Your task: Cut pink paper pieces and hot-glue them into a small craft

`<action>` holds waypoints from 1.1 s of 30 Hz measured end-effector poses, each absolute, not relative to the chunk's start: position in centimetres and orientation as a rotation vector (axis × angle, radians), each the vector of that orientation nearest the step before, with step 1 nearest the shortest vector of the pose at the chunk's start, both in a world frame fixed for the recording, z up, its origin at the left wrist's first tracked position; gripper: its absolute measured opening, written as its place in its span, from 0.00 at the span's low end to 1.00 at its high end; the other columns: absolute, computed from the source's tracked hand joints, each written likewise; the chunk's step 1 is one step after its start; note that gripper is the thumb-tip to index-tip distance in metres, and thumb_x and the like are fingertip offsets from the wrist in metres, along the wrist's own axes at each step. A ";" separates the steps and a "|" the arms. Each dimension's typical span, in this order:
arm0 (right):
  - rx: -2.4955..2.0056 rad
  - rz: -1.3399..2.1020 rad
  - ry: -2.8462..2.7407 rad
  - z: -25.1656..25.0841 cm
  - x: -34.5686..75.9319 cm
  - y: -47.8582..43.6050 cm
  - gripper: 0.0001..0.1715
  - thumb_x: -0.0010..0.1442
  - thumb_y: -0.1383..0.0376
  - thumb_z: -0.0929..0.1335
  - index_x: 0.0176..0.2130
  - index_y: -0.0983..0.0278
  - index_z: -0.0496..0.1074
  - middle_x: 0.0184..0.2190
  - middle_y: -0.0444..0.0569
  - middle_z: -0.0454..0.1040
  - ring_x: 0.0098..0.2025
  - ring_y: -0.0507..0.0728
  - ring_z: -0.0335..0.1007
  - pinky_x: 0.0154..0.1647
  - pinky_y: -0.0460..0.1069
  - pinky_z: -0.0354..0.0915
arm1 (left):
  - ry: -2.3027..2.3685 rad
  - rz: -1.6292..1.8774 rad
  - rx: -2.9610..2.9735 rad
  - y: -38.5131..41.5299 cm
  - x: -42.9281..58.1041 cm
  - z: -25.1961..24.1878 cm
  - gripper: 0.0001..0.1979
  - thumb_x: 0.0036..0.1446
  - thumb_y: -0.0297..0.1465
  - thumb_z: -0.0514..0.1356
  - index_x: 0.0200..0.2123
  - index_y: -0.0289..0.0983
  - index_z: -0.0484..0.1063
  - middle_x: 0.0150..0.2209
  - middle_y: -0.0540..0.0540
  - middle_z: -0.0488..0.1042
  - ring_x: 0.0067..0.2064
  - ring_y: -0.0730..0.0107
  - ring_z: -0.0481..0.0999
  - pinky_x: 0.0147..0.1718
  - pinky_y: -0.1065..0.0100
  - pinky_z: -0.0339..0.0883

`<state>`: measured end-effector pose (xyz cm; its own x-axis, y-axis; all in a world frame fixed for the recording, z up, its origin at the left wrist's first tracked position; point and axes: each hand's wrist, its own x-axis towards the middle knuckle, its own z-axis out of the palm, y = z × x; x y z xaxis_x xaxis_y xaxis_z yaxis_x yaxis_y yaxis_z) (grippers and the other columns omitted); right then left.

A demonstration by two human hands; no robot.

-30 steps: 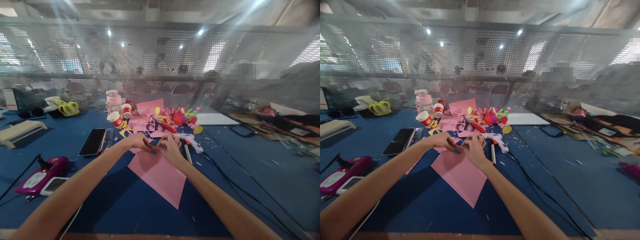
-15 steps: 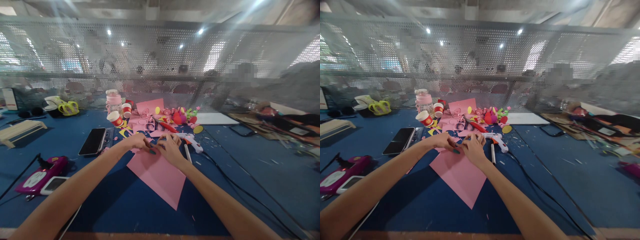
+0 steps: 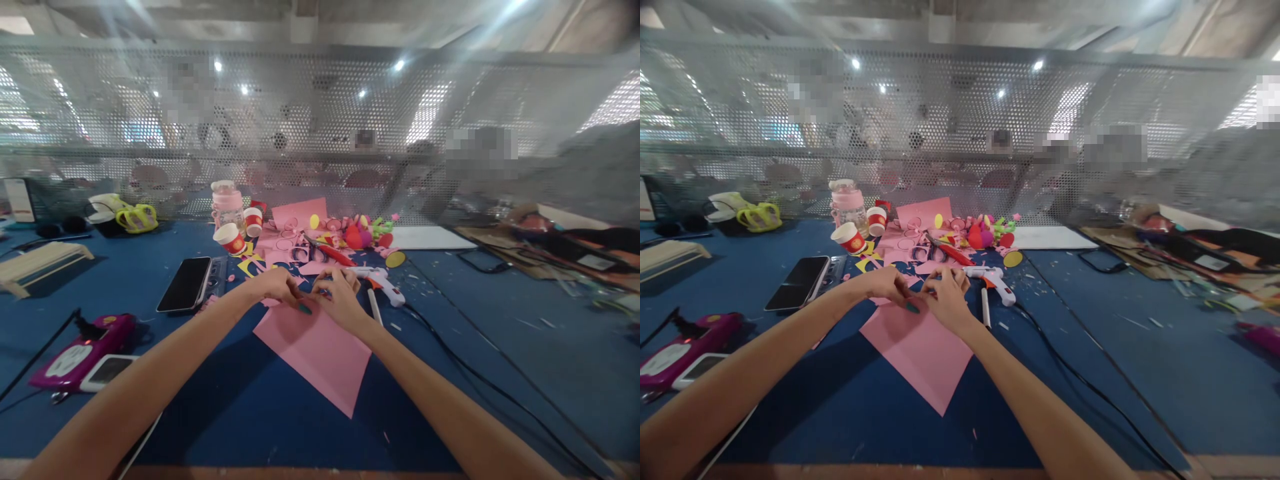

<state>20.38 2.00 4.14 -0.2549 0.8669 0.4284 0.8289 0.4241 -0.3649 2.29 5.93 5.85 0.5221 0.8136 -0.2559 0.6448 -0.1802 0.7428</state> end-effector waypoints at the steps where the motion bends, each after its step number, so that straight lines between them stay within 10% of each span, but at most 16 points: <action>1: -1.432 0.101 -2.114 4.2 20.4 2.0 0.12 0.51 0.55 0.67 0.23 0.58 0.74 0.38 0.47 0.65 0.44 0.59 0.52 0.42 0.55 0.48 | 1.183 0.241 1.870 5.8 2.2 6.0 0.15 0.31 0.33 0.65 0.29 0.37 0.77 0.21 0.51 0.72 0.25 0.74 0.67 0.27 0.74 0.60; 33: -1.333 0.136 -2.169 4.1 21.3 2.8 0.17 0.52 0.52 0.65 0.24 0.60 0.74 0.36 0.49 0.65 0.40 0.58 0.54 0.39 0.54 0.51 | 1.161 0.270 1.742 4.7 2.3 6.7 0.12 0.33 0.30 0.65 0.27 0.37 0.77 0.21 0.50 0.72 0.23 0.75 0.67 0.25 0.72 0.62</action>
